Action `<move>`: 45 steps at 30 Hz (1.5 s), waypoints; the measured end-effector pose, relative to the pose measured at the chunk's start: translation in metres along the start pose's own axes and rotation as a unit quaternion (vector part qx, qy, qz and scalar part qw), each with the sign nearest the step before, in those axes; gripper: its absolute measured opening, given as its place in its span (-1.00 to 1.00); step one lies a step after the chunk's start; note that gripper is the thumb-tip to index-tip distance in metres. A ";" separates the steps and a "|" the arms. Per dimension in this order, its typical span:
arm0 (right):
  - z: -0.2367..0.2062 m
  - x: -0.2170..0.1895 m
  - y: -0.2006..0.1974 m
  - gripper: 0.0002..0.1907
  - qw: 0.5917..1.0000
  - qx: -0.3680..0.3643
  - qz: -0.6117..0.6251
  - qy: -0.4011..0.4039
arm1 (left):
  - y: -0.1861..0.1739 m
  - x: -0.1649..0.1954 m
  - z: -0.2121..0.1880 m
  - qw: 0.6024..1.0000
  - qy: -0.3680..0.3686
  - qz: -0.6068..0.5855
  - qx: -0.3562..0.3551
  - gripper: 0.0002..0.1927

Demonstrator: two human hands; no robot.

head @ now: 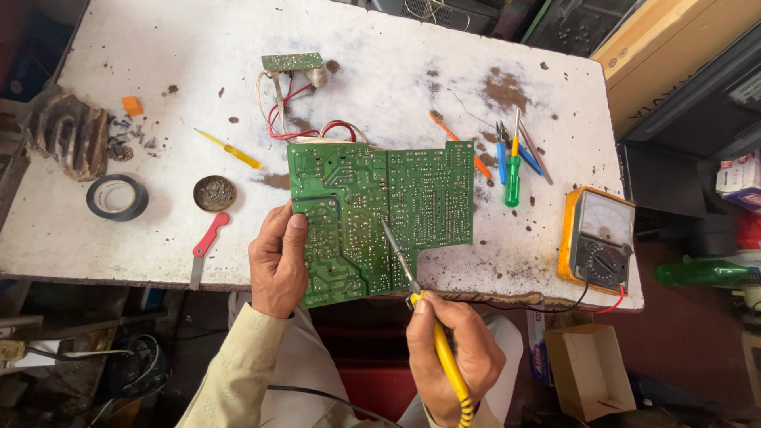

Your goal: The person holds a green circuit board and uses a soldering iron to apply heat to multiple solder joints on the board's surface. They then flip the board over and use a screwdriver to adjust components on the opposite side.

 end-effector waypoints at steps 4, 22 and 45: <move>0.003 -0.012 0.007 -0.90 0.999 -0.009 -0.032 -0.010 | 0.000 -0.002 0.000 1.000 -0.006 -0.002 0.002 -0.65; -0.015 0.029 -0.074 -0.85 0.974 0.225 -0.017 -0.003 | 0.002 -0.005 0.000 1.000 -0.009 -0.015 -0.004 -0.64; -0.111 0.247 -0.111 -0.81 0.640 0.237 0.647 0.341 | -0.005 -0.016 0.011 0.998 -0.036 -0.046 0.004 -0.63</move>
Point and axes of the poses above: each hand's wrist, its own z-axis towards the middle knuckle, its own y-axis out of the palm, x = y × z, the point moved 10 cm from there along z, towards the middle knuckle, and after that the axes turned 10 degrees about z, right-handed, at the moved point
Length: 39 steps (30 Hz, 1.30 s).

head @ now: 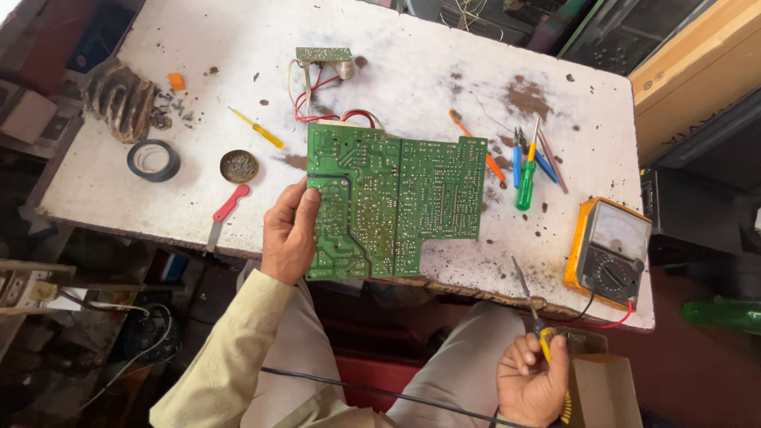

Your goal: The person holds a green circuit board and uses a soldering iron to apply heat to multiple solder joints on the board's surface. They then flip the board over and use a screwdriver to adjust components on the opposite side.

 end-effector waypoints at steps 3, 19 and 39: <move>-0.010 0.011 0.030 -0.75 0.998 -0.053 -0.040 -0.008 | 0.003 0.006 0.004 0.999 -0.016 -0.034 0.000 -0.62; -0.178 0.255 0.286 -0.36 0.581 -0.567 -0.520 -0.268 | -0.071 0.077 -0.124 0.986 -0.155 -0.052 0.017 -0.61; -0.022 0.169 0.137 -0.82 0.618 -0.385 -0.611 -0.310 | -0.237 0.087 0.041 0.739 0.003 0.641 0.207 -0.75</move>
Point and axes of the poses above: each hand's wrist, its own z-axis towards the middle knuckle, its own y-axis out of the palm, x = y × z, the point moved 10 cm from there along z, towards the middle knuckle, and after that the axes turned 10 degrees about z, right-handed, at the moved point
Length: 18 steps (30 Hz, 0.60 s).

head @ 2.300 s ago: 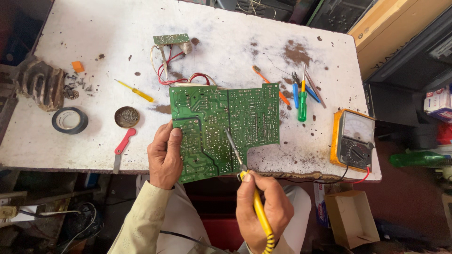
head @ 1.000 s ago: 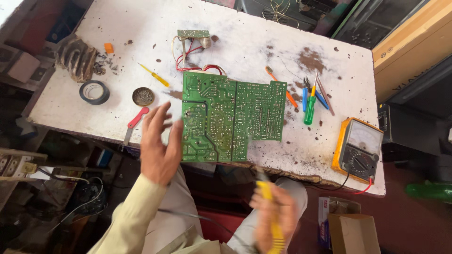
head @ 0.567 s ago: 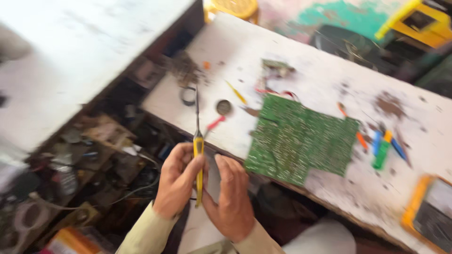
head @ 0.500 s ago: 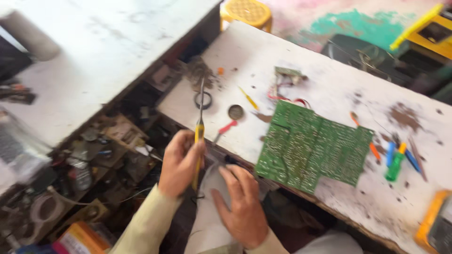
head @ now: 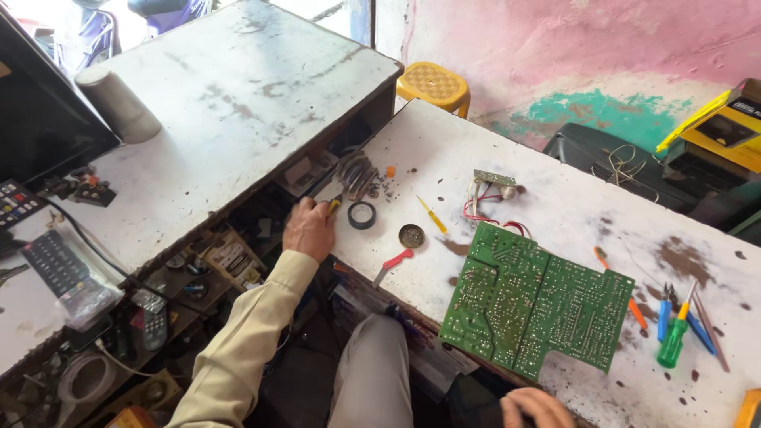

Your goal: The person holds a green circuit board and uses a soldering iron to apply heat to multiple solder joints on the board's surface. They then flip the board over and use a screwdriver to adjust components on the opposite side.

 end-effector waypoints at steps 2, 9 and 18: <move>0.010 0.008 -0.016 -0.79 0.999 0.003 -0.033 0.004 | -0.012 0.014 -0.006 0.998 0.030 0.026 0.039 -0.72; 0.045 -0.014 -0.063 -0.52 0.974 0.096 -0.187 0.082 | -0.013 0.131 -0.096 0.960 0.122 -0.247 -0.052 -0.57; 0.072 -0.007 -0.060 -0.51 0.975 0.055 -0.107 0.187 | 0.069 0.206 -0.125 0.821 0.005 -0.454 -0.347 -0.48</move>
Point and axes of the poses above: each hand's wrist, its own z-axis towards the middle knuckle, its own y-axis out of the palm, x = y × z, the point moved 10 cm from there along z, towards the middle knuckle, and after that the axes turned 10 degrees about z, right-handed, at the moved point
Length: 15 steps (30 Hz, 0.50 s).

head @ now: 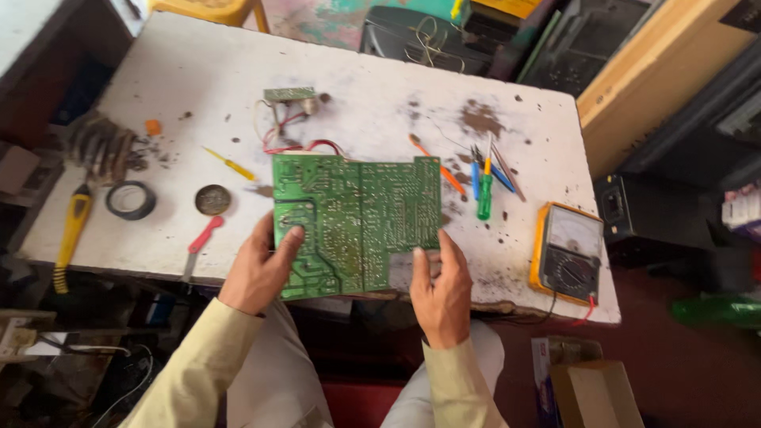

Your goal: The person holds a green circuit board and uses a soldering iron to apply heat to multiple solder joints on the board's surface. They then flip the board over and use a screwdriver to adjust components on the opposite side.

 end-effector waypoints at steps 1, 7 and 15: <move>0.003 0.010 0.002 -0.51 0.998 -0.013 0.026 0.050 | 0.004 0.005 0.004 0.996 0.008 -0.085 -0.006 -0.45; 0.015 0.027 0.025 -0.52 0.980 -0.084 0.105 0.146 | -0.009 0.039 0.012 0.950 0.034 -0.311 0.005 -0.42; 0.000 0.017 0.051 -0.49 0.927 -0.141 0.314 0.147 | -0.030 0.200 -0.031 0.938 0.297 0.126 0.127 -0.43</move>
Point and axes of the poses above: each hand's wrist, its own z-axis towards the middle knuckle, its own y-axis out of the palm, x = y × z, the point moved 10 cm from there along z, towards the middle knuckle, and after that the axes turned 10 degrees about z, right-handed, at the moved point
